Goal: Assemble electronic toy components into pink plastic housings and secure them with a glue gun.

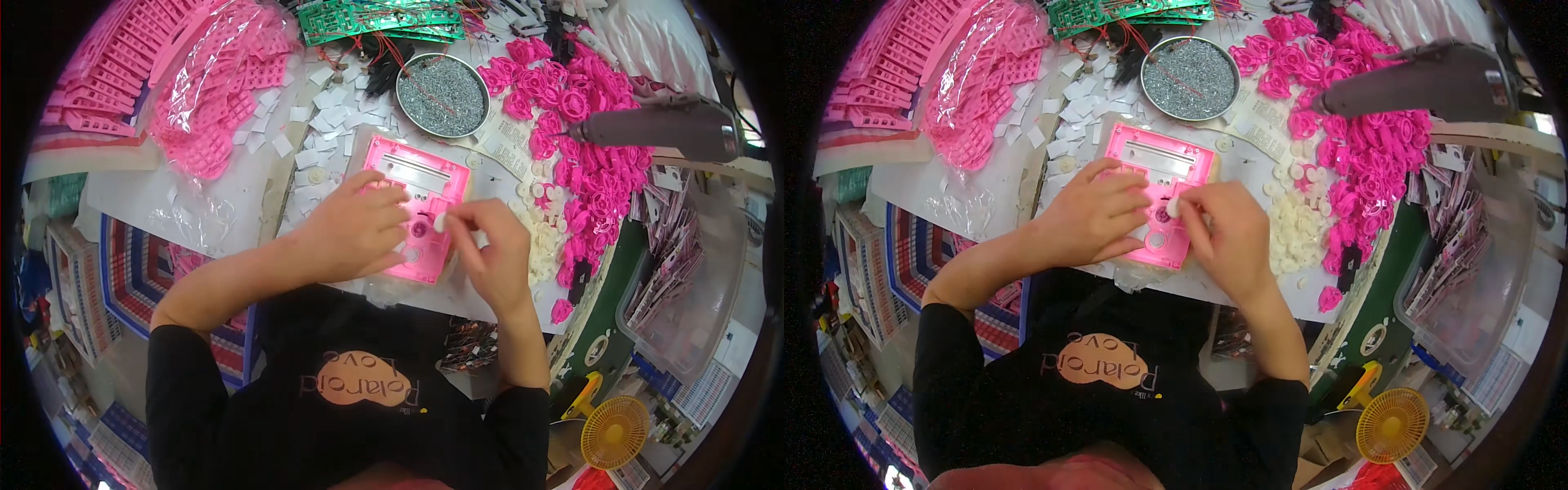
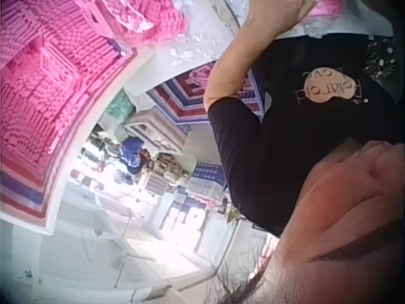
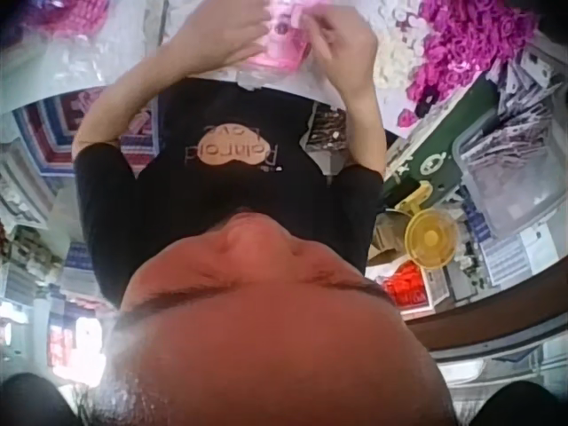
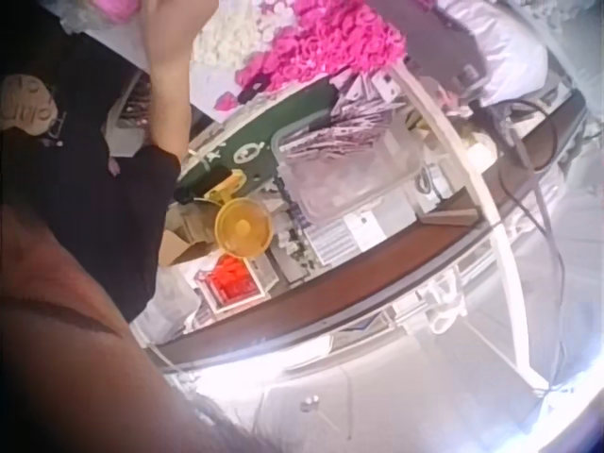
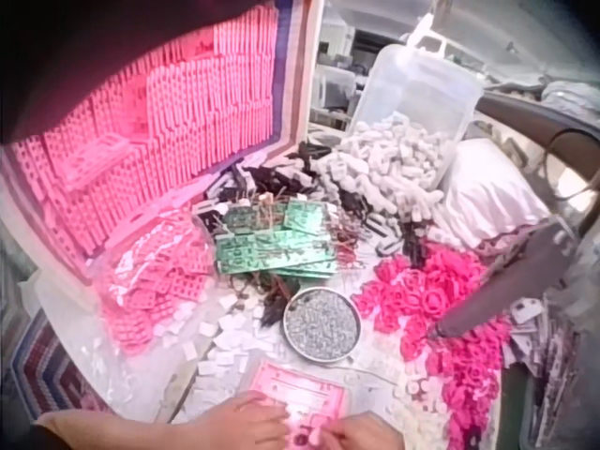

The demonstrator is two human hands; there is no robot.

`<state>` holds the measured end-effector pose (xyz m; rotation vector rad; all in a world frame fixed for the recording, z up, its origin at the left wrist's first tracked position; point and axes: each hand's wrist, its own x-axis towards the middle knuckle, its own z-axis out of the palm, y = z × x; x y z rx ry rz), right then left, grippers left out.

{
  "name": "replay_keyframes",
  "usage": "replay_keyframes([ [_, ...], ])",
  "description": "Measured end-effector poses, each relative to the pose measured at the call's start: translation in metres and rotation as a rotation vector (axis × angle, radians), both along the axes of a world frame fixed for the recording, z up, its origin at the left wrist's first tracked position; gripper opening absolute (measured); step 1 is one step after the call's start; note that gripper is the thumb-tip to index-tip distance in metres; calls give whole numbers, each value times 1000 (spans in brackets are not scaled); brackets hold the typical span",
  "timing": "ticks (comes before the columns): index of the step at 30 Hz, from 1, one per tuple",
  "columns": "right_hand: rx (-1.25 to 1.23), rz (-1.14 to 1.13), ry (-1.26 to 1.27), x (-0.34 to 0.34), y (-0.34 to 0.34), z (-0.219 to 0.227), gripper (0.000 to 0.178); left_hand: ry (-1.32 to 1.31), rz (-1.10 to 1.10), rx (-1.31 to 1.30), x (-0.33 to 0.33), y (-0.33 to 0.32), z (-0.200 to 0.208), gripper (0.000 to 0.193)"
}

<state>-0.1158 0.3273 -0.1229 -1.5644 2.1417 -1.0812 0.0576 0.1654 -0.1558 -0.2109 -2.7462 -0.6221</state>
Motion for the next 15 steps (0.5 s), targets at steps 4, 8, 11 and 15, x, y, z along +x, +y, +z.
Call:
replay_keyframes([
  [4, 118, 68, 238, 11, -3, -9, 12, -30, 25, -73, 11, 6, -17, 18],
  [8, 124, 135, 375, 17, -13, -16, 12, 8, 37, -57, 8, 9, -17, 13],
  [11, 114, 155, 424, 18, -18, -24, 12, -51, 36, -64, 11, 8, -17, 14],
  [15, 122, 101, 456, 22, -17, -26, 13, -65, 48, -64, 12, 8, -19, 15],
])
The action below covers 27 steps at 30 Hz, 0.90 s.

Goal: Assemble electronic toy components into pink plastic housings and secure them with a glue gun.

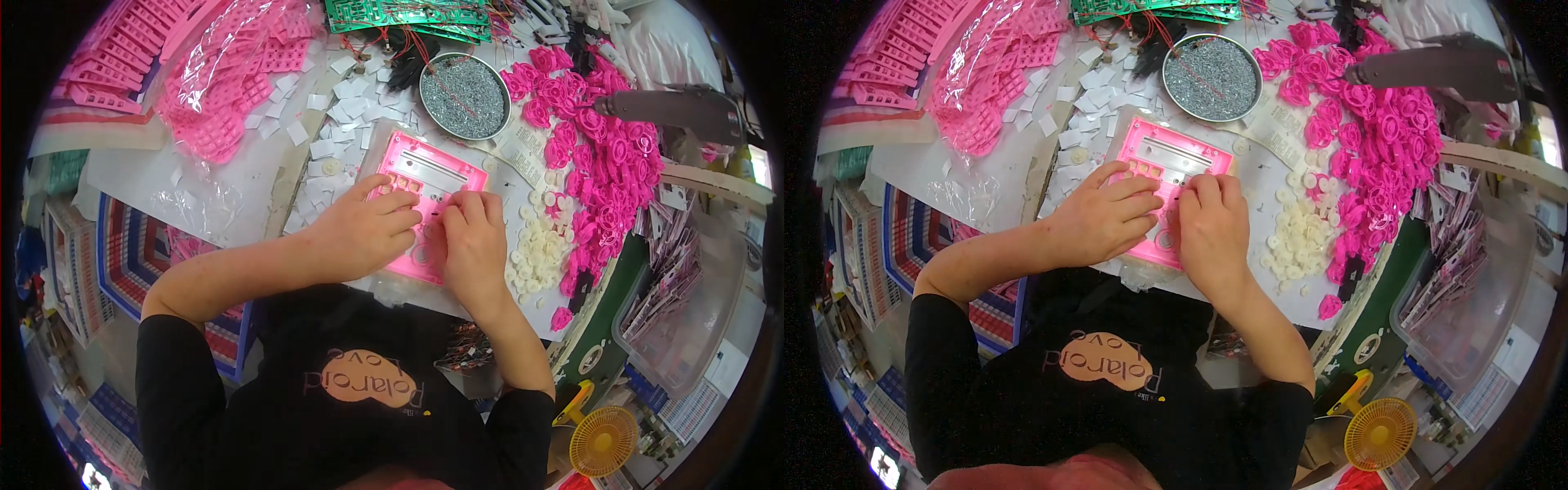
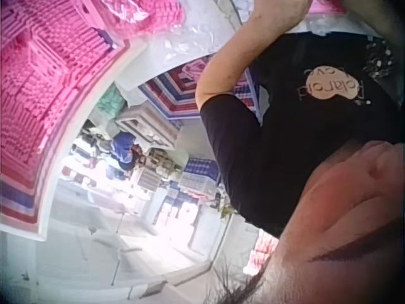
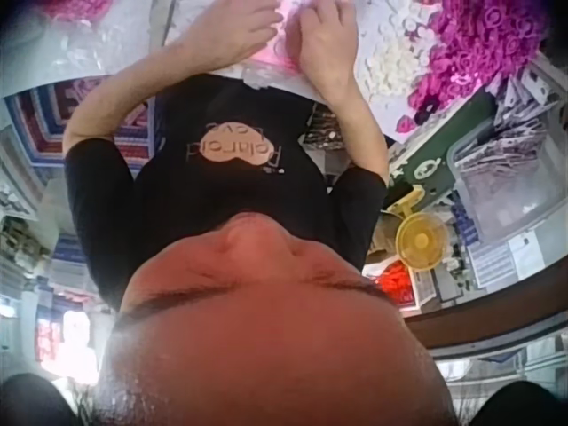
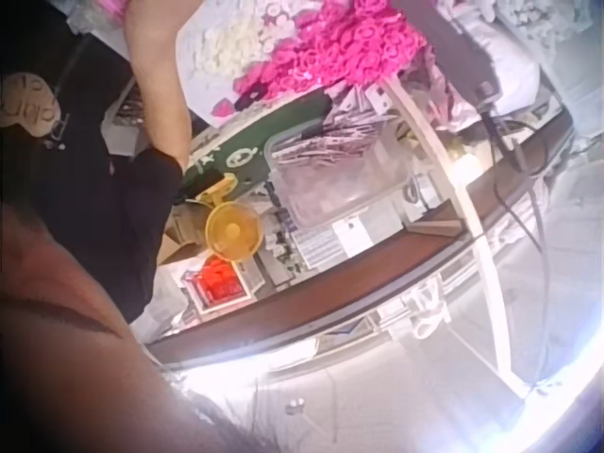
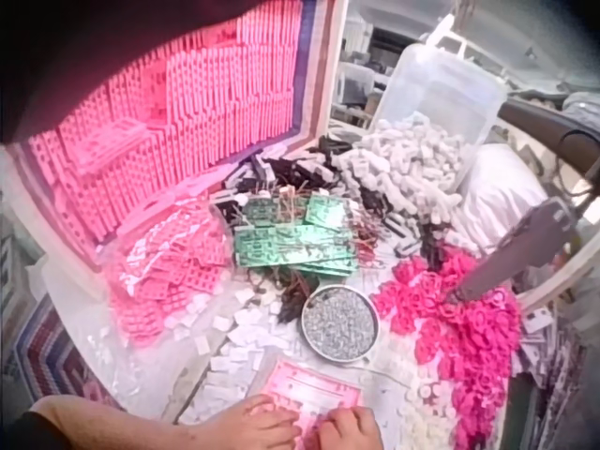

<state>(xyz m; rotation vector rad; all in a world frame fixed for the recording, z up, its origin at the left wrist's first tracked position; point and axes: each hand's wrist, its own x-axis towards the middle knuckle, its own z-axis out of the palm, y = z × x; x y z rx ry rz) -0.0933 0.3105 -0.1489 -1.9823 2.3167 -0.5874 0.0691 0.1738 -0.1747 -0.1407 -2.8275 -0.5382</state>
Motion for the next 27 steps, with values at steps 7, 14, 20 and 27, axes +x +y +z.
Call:
replay_keyframes([
  [7, 62, -23, -33, 2, 1, 0, 15, 0, 10, -6, 2, 1, 0, 15],
  [14, 116, -62, 29, 5, 0, -2, 16, -11, 10, 24, 0, 1, -1, 14],
  [20, 59, -105, 69, 10, 4, -10, 17, -10, 9, 20, 1, 1, 0, 16],
  [27, -4, -151, -7, 12, 6, -11, 17, 26, -3, 58, 0, 1, -3, 28],
])
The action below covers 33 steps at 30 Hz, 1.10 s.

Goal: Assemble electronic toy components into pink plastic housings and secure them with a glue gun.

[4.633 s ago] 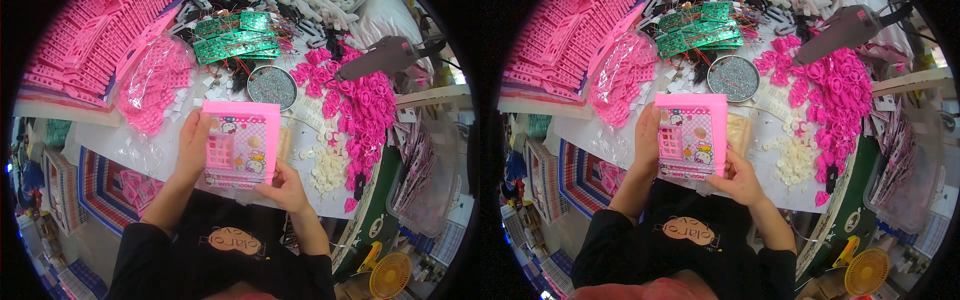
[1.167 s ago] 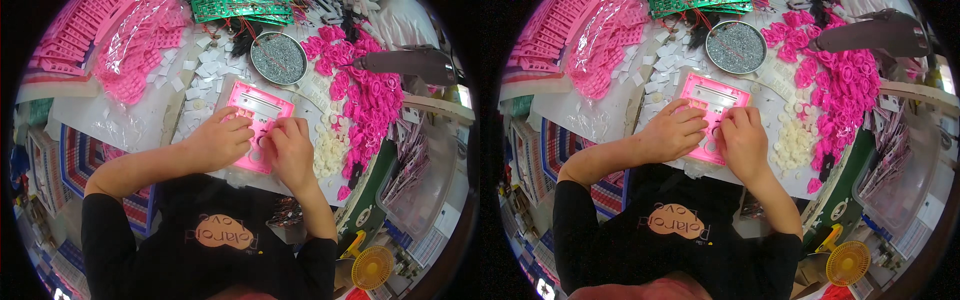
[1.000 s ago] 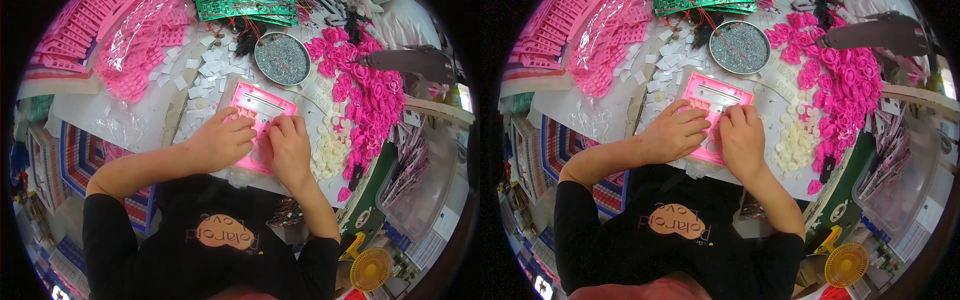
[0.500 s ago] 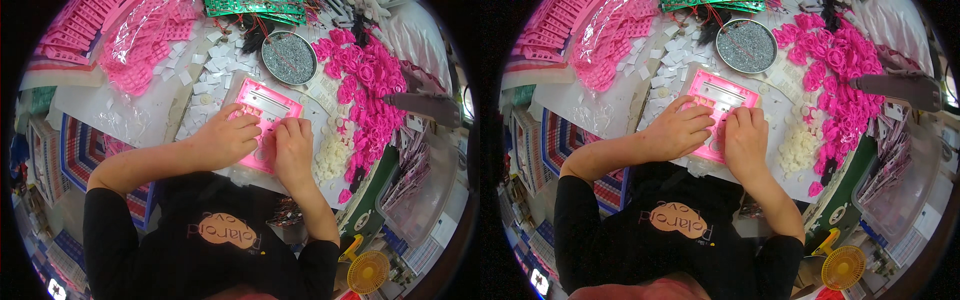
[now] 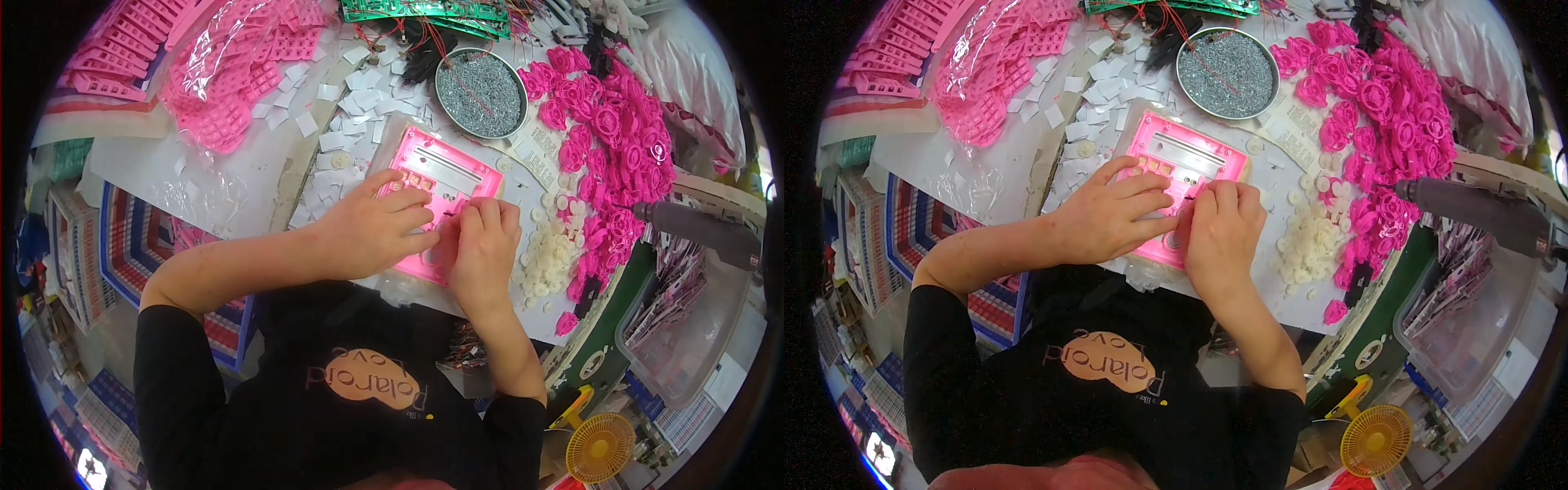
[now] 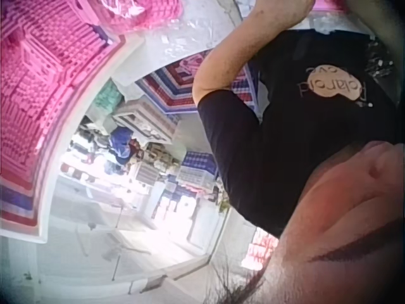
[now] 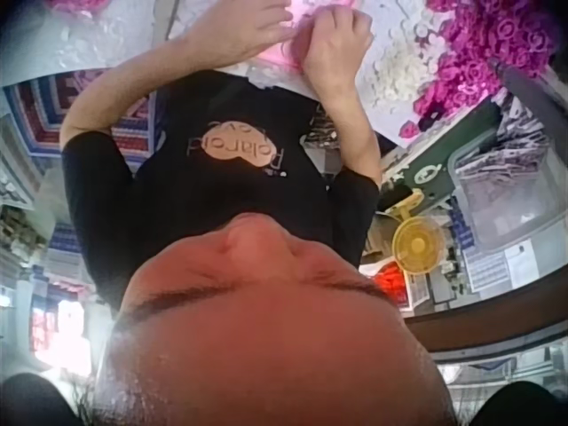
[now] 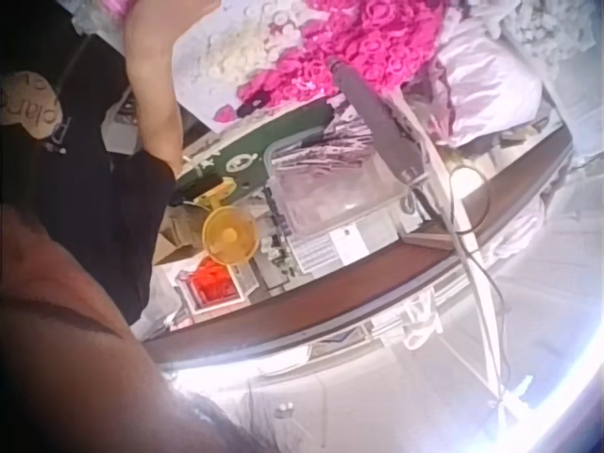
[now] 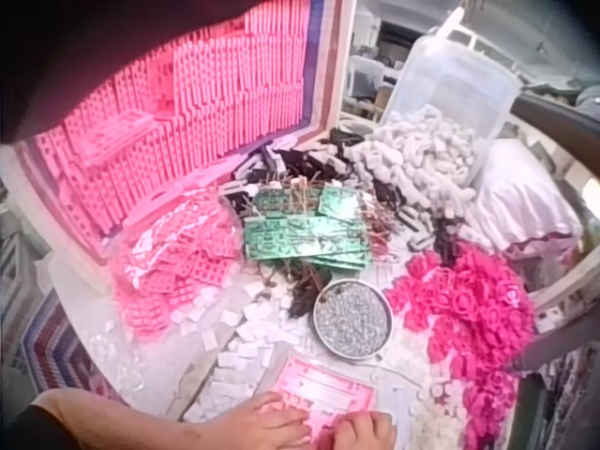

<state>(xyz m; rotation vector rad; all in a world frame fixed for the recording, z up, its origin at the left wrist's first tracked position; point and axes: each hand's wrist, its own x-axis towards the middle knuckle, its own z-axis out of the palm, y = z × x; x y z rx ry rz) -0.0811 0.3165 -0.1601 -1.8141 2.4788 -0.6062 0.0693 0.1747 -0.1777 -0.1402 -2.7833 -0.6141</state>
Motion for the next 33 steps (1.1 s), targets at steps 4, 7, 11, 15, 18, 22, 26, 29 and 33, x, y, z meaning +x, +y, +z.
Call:
replay_keyframes([
  [4, -47, -24, -20, 1, 5, -5, 18, -24, -23, -38, 2, -1, 4, 36],
  [7, -52, -29, -46, 0, 5, -6, 18, -62, -39, -63, 1, -2, 6, 36],
  [11, -91, -30, -124, -4, 7, -7, 19, -92, -47, -74, -1, -1, 8, 36],
  [15, -113, -31, -191, -5, 14, -1, 19, -98, -55, -52, -1, -2, 8, 37],
  [18, -133, -49, -201, -1, 15, -3, 19, -99, -57, -47, 0, -3, 10, 36],
  [22, -116, -57, -173, -2, 10, -7, 19, -112, -53, -29, 0, -2, 10, 35],
  [26, -68, -67, -101, 2, 2, -8, 22, -129, -52, -20, 0, -2, 11, 34],
  [29, -82, -61, -74, 4, 3, -9, 25, -126, -50, -6, 0, -2, 10, 33],
  [33, -66, -44, -68, 2, 5, -8, 24, -117, -51, 9, 0, -3, 10, 33],
])
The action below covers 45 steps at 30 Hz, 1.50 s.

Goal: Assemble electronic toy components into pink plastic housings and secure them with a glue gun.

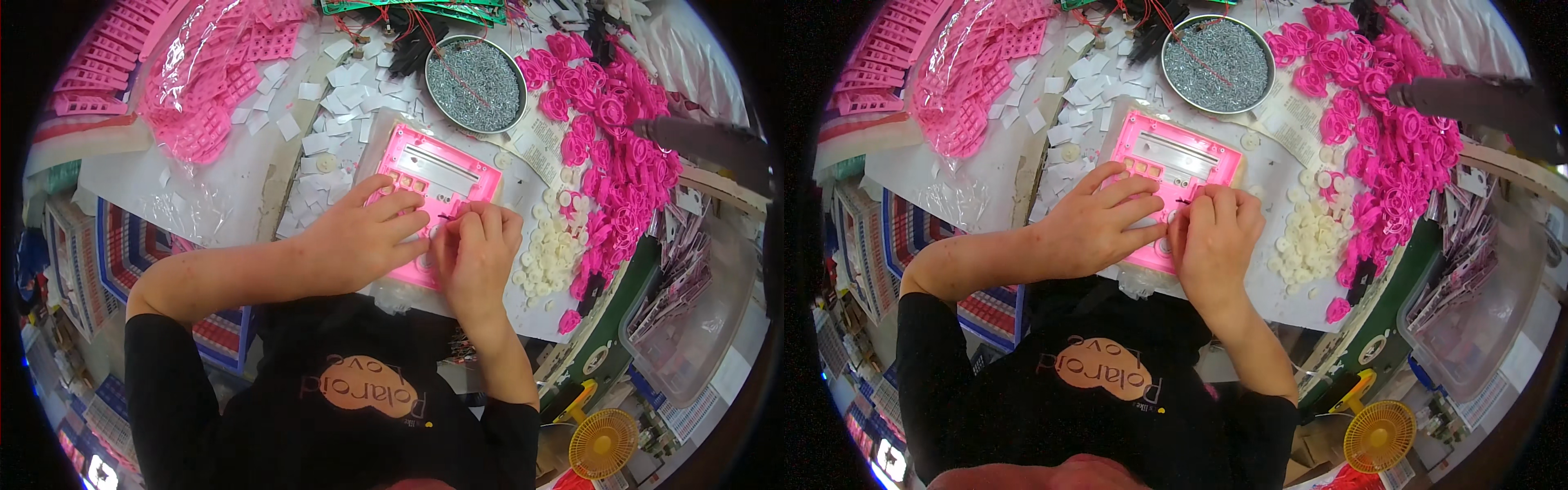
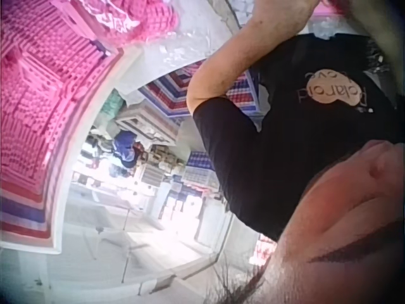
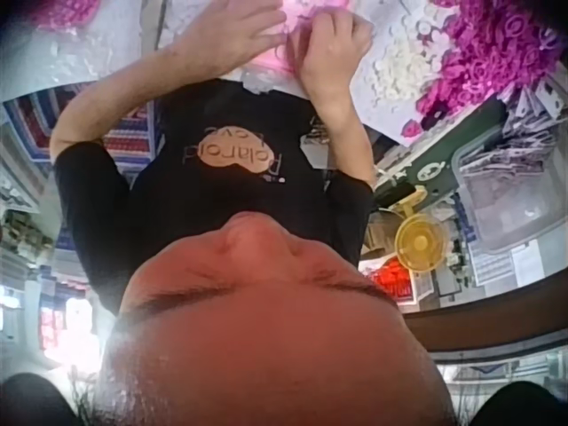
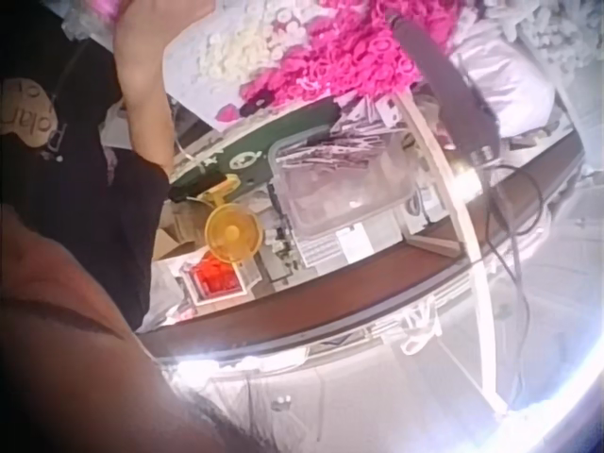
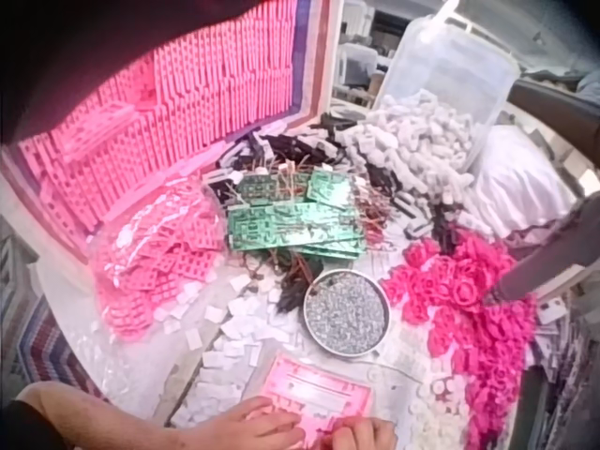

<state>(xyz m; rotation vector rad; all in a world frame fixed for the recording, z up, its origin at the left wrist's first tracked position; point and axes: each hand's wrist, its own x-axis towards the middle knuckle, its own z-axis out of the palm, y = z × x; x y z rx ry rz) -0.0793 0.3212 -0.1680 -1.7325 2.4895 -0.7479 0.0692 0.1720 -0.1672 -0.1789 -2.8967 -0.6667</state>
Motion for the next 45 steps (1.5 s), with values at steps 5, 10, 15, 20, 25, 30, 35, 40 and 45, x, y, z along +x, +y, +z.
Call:
replay_keyframes([
  [5, 45, 26, 40, -2, -1, 5, 18, 18, 3, -6, 0, 1, -2, 34],
  [10, 71, 49, 32, -6, -2, 4, 19, 19, 1, -33, 0, 0, -1, 35],
  [15, -10, 8, -75, -8, 6, 2, 22, -2, -5, -47, -1, 1, 3, 32],
  [20, -243, -88, -49, -47, 28, 35, 21, -197, -5, 68, -35, -25, 22, 18],
  [25, -990, -352, 94, -157, 24, 90, 38, 247, 386, -266, -141, -80, -4, 12],
  [30, -655, 205, -900, -192, -14, 101, 59, 65, 271, -349, -166, -83, -16, 14],
  [35, -396, 366, -1130, -189, -44, 97, 63, 48, 273, -400, -174, -90, -17, 21],
  [40, -486, 370, -1143, -129, -35, 101, 68, 184, 151, -269, -133, -74, 15, 13],
  [45, -811, 407, -1403, -49, 8, 74, 53, 227, 21, 116, -49, -4, 20, 9],
])
